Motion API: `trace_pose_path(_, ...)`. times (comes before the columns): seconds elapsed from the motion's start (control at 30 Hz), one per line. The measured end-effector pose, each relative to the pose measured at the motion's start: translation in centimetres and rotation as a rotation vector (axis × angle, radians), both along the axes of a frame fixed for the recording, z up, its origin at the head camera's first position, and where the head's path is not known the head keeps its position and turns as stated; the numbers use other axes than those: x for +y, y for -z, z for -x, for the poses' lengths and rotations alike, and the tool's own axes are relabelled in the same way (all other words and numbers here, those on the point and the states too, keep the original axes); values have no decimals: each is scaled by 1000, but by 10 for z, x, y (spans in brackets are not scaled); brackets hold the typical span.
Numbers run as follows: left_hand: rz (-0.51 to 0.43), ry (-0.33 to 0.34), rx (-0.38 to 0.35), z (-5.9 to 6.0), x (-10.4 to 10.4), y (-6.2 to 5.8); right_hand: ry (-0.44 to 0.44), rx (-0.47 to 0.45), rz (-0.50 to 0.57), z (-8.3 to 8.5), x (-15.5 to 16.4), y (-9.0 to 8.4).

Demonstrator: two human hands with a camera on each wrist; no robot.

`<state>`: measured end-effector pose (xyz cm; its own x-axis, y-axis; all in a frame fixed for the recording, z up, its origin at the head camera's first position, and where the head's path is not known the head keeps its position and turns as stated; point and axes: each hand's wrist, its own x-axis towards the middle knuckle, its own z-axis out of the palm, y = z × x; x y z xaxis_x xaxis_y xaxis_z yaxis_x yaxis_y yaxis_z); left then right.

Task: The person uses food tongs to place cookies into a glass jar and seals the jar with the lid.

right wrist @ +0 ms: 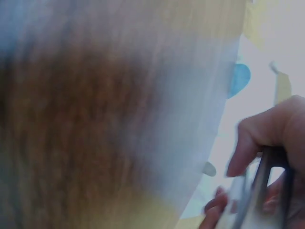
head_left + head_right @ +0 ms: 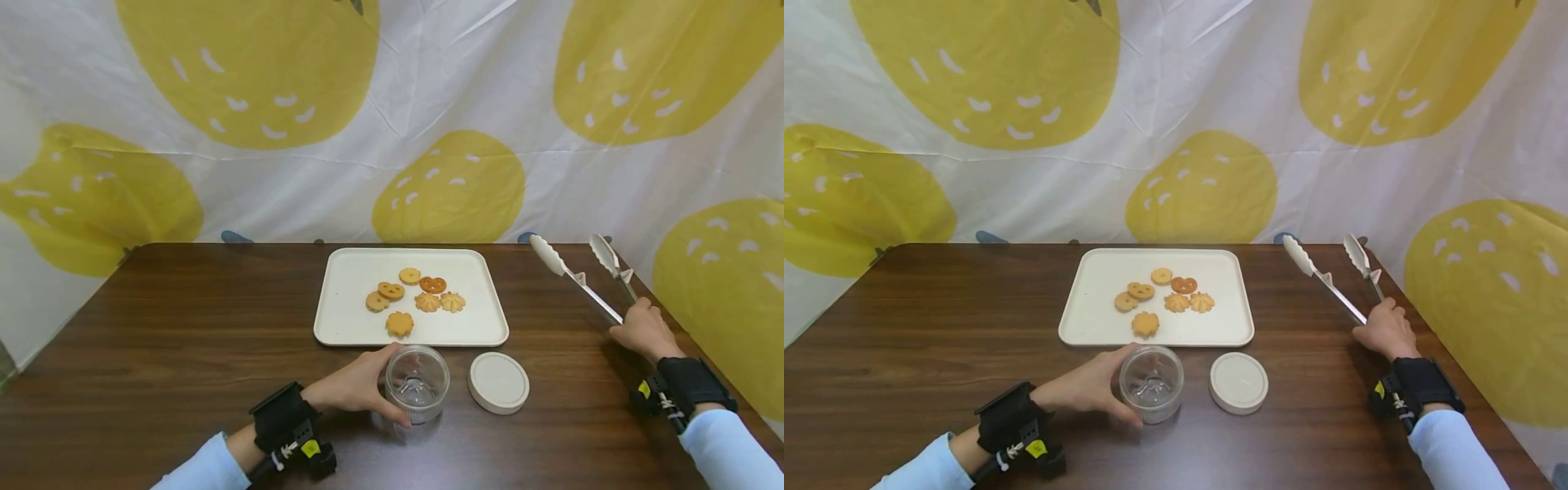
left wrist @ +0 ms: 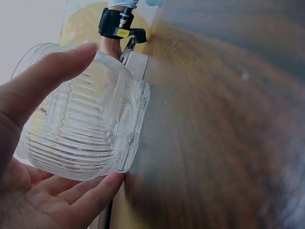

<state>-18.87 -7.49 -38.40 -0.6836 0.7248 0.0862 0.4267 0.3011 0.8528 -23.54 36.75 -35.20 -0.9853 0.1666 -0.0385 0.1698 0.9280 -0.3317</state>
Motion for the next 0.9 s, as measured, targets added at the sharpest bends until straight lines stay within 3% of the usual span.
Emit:
trace_pose_path(0.2,-3,3,4,0,-1,-1,-24,261,71,-2,-8,-2)
trace_pose_path(0.37,-1,6,-19,-1,0,-3,-2,317,197,-8,-22,-10)
trace_pose_path(0.47,-5,12,-36,-2,0,-4,-26,333,216,-11,-31,-15)
trace_pose_path(0.63,-7,16,-39,-1,0,-3,-111,398,186,-16,-45,-17)
trace_pose_path(0.9,13,13,-24,0,-1,-3,-316,543,132,-22,-60,-22)
